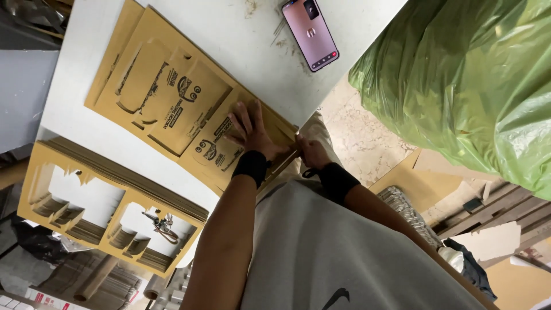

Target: The person assembles flat cardboard pieces into a box-like structure on a white table. They fold the cardboard along pre-cut lines, tuck flaps into slots, and press the edges to secure the shape. The person handles multiple cardboard pieces, stacking them and repeating the folding process.

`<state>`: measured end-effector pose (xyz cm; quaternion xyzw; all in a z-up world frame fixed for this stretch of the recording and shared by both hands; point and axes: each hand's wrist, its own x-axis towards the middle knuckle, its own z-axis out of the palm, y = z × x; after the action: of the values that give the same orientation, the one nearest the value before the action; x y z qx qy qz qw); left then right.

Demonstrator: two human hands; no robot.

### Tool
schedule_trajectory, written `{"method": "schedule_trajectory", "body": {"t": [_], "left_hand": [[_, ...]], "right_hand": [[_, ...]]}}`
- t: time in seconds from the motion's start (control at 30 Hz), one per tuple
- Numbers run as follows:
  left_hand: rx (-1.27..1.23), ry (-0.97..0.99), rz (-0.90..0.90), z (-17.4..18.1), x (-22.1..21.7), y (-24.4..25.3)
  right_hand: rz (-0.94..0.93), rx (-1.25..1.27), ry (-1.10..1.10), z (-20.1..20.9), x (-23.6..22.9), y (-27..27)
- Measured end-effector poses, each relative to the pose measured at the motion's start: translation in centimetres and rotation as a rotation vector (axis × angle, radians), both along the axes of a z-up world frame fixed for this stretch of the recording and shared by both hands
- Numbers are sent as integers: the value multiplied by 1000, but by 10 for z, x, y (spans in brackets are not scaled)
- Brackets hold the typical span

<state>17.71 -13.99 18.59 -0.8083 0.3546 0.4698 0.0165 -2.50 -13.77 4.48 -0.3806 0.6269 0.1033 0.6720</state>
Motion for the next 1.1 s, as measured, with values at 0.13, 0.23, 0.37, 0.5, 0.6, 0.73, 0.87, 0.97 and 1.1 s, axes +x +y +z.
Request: {"method": "schedule_trajectory", "body": {"t": [0.13, 0.23, 0.37, 0.5, 0.6, 0.73, 0.87, 0.97, 1.1], "left_hand": [[1, -17, -13, -31, 3, 10], [-7, -12, -19, -38, 4, 12], [16, -13, 3, -42, 5, 12], [24, -18, -2, -43, 6, 12], [5, -17, -3, -51, 7, 16], [-13, 0, 12, -39, 8, 14], [-5, 30, 17, -38, 7, 14], [13, 11, -11, -40, 8, 13], [16, -8, -31, -30, 8, 9]], "right_hand": [[59, -45, 16, -1, 2, 1], [92, -70, 88, 31, 15, -4], [104, -96, 138, 47, 22, -5], [111, -105, 170, 53, 26, -5], [83, -105, 186, 49, 26, -1], [77, -100, 201, 35, 24, 2], [70, -72, 160, 23, 12, 3], [23, -12, 115, 39, 13, -10], [-76, 55, 79, 48, 18, -11]]}}
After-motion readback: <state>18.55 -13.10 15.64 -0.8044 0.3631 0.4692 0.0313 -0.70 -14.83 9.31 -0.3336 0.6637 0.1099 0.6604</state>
